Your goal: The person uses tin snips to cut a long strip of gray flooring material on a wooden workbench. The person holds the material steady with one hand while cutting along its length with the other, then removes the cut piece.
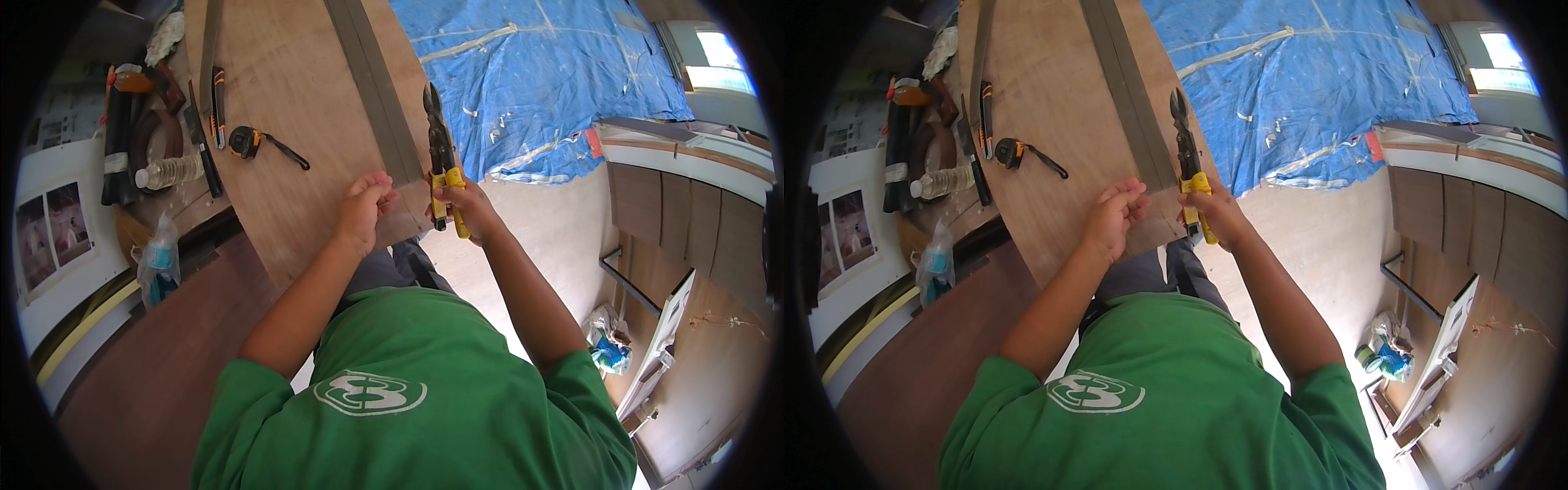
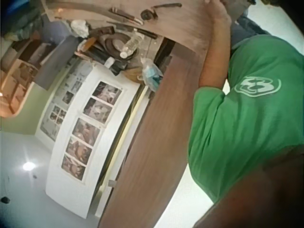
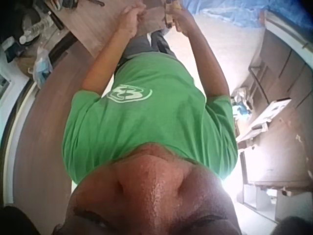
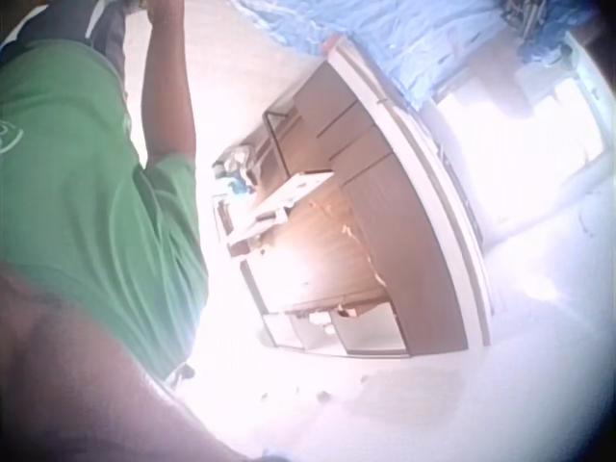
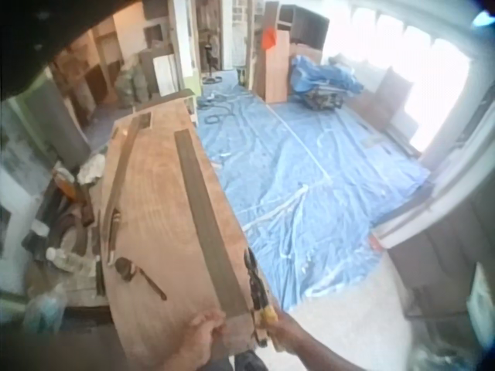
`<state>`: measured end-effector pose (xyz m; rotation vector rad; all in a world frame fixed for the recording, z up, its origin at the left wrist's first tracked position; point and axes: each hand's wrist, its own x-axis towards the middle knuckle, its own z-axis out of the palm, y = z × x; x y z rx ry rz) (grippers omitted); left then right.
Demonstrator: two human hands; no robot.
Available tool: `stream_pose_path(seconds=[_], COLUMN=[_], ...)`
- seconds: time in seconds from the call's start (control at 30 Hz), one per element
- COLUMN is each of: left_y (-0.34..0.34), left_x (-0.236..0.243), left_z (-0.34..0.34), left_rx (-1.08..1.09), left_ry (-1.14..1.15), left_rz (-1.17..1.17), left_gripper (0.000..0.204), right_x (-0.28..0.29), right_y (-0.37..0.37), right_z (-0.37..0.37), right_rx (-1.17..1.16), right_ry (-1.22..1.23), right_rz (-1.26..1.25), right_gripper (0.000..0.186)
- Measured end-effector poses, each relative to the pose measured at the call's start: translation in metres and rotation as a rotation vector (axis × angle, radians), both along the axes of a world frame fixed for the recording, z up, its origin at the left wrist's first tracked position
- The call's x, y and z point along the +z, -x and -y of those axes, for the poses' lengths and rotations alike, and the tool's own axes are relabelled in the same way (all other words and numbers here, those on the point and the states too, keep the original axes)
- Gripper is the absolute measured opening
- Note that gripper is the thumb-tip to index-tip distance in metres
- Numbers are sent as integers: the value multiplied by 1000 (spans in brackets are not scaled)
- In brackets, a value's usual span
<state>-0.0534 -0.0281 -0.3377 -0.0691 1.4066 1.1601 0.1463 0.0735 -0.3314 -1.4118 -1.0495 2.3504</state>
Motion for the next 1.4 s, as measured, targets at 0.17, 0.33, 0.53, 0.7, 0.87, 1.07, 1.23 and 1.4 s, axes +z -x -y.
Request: stream_pose_path(seconds=[0.17, 0.33, 0.53, 0.7, 0.87, 1.07, 1.23, 1.4], left_y=[14, 21, 25, 22, 16, 7, 5, 9], left_x=[-13, -13, -32, -40, -43, -33, -33, -39], left_z=[-5, -25, -24, -24, -33, -33, -33, -32], left_rx=[-63, -324, -213, -110, -2, 11, -99, -134], left_ry=[33, 42, 26, 17, 7, 55, 41, 13], left_rz=[-2, -124, -220, -220, -274, -263, -315, -300], left_gripper=[43, 24, 23, 19, 21, 23, 26, 30], right_x=[-6, -9, 4, 16, 21, 14, 19, 16], right_y=[-4, 2, 6, -27, -52, -53, -44, -45], right_z=[-8, -8, -5, 23, 56, 64, 64, 63], right_rx=[5, -60, 20, 171, 250, 321, 358, 379], right_ry=[83, 132, 43, -13, 9, 95, 74, 72], right_rz=[-35, -128, 24, 162, 322, 365, 350, 339], right_gripper=[58, 48, 60, 62, 52, 53, 56, 54])
